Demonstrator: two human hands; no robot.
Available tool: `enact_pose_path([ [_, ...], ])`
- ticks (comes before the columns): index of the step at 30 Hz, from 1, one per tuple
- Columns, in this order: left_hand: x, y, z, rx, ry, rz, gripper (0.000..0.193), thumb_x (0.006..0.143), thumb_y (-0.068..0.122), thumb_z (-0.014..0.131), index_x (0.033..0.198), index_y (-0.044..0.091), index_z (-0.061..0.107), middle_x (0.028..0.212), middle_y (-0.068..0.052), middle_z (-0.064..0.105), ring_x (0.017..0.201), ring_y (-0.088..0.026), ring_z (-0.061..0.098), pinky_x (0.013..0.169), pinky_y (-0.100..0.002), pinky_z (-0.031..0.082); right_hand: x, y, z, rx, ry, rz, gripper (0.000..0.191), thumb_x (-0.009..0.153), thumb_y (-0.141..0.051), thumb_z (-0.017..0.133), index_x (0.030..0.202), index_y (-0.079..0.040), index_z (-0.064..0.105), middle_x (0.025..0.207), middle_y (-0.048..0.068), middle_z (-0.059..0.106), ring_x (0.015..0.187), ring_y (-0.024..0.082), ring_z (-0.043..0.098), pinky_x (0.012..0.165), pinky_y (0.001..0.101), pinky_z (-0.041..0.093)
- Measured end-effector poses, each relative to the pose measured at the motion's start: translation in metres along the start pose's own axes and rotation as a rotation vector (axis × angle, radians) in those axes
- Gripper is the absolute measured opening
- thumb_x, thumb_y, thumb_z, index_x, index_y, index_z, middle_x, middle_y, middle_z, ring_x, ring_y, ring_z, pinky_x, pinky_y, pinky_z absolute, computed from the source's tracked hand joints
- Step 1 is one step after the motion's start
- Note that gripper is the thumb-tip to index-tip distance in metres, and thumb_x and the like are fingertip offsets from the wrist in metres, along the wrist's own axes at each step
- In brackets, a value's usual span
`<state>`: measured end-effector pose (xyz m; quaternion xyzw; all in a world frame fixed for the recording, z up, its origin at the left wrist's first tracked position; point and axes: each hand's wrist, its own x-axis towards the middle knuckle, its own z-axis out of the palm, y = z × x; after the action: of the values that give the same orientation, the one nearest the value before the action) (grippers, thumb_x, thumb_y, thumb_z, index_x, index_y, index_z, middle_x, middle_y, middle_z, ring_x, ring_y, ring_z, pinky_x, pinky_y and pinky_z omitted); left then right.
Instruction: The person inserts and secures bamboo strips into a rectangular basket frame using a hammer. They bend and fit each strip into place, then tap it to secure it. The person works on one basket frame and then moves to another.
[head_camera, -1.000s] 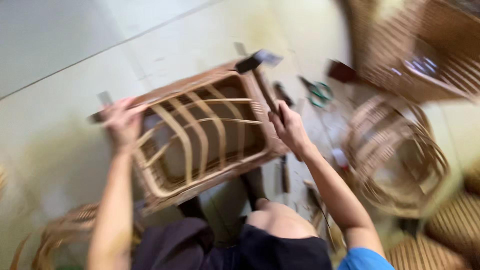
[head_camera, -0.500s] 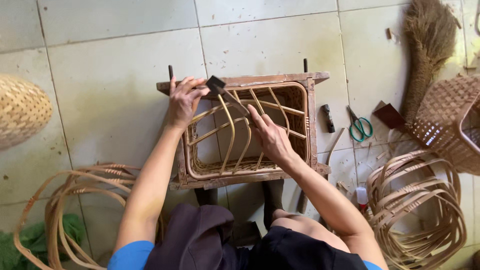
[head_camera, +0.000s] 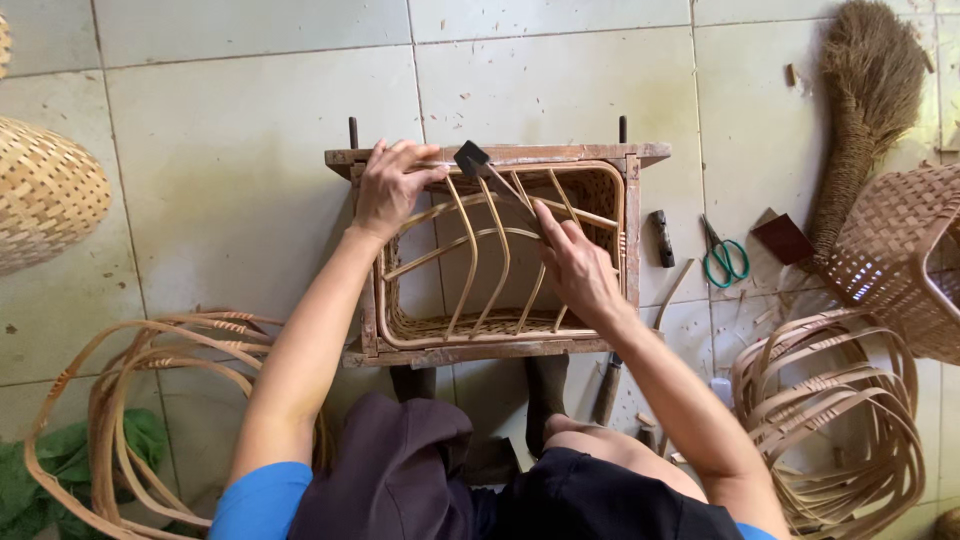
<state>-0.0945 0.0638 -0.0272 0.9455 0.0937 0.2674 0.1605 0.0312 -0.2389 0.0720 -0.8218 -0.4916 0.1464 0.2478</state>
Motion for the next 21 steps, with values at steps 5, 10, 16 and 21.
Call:
enact_pose_path([
  [5, 0.001, -0.008, -0.006, -0.085, -0.007, -0.041, 0.016, 0.1, 0.01, 0.071, 0.094, 0.022, 0.079, 0.124, 0.001, 0.076, 0.117, -0.021, 0.071, 0.116, -0.058, 0.044, 0.001, -0.002, -0.006, -0.051, -0.049, 0.036, 0.065, 0.098, -0.008, 0.064, 0.157, -0.013, 0.036, 0.1, 0.018, 0.062, 0.072, 0.04, 0.065, 0.06, 0.0478, 0.055],
  [10, -0.002, -0.015, -0.034, -0.099, 0.027, -0.045, 0.013, 0.099, 0.012, 0.074, 0.094, 0.021, 0.08, 0.124, -0.004, 0.075, 0.115, -0.026, 0.07, 0.109, -0.044, 0.053, -0.027, 0.032, -0.037, -0.008, 0.222, -0.055, 0.063, 0.096, 0.001, 0.06, 0.156, -0.012, 0.044, 0.112, 0.023, 0.067, 0.085, 0.039, 0.07, 0.068, 0.0443, 0.059],
  [16, -0.011, 0.004, -0.059, -0.006, 0.054, -0.046, 0.018, 0.095, 0.003, 0.073, 0.1, 0.017, 0.082, 0.128, -0.007, 0.073, 0.123, -0.026, 0.068, 0.111, -0.044, 0.051, -0.063, 0.074, -0.049, -0.019, 0.302, 0.072, 0.054, 0.099, -0.003, 0.064, 0.152, -0.004, 0.05, 0.1, 0.024, 0.068, 0.081, 0.038, 0.067, 0.07, 0.0467, 0.055],
  [21, -0.074, 0.026, -0.094, -0.184, 0.07, -0.521, 0.04, 0.098, 0.013, 0.076, 0.137, 0.013, 0.069, 0.16, -0.014, 0.051, 0.147, -0.034, 0.049, 0.124, -0.048, 0.041, -0.078, 0.09, -0.057, 0.011, 0.343, 0.207, 0.044, 0.104, -0.005, 0.061, 0.148, -0.005, 0.054, 0.101, 0.021, 0.07, 0.081, 0.033, 0.07, 0.072, 0.041, 0.058],
])
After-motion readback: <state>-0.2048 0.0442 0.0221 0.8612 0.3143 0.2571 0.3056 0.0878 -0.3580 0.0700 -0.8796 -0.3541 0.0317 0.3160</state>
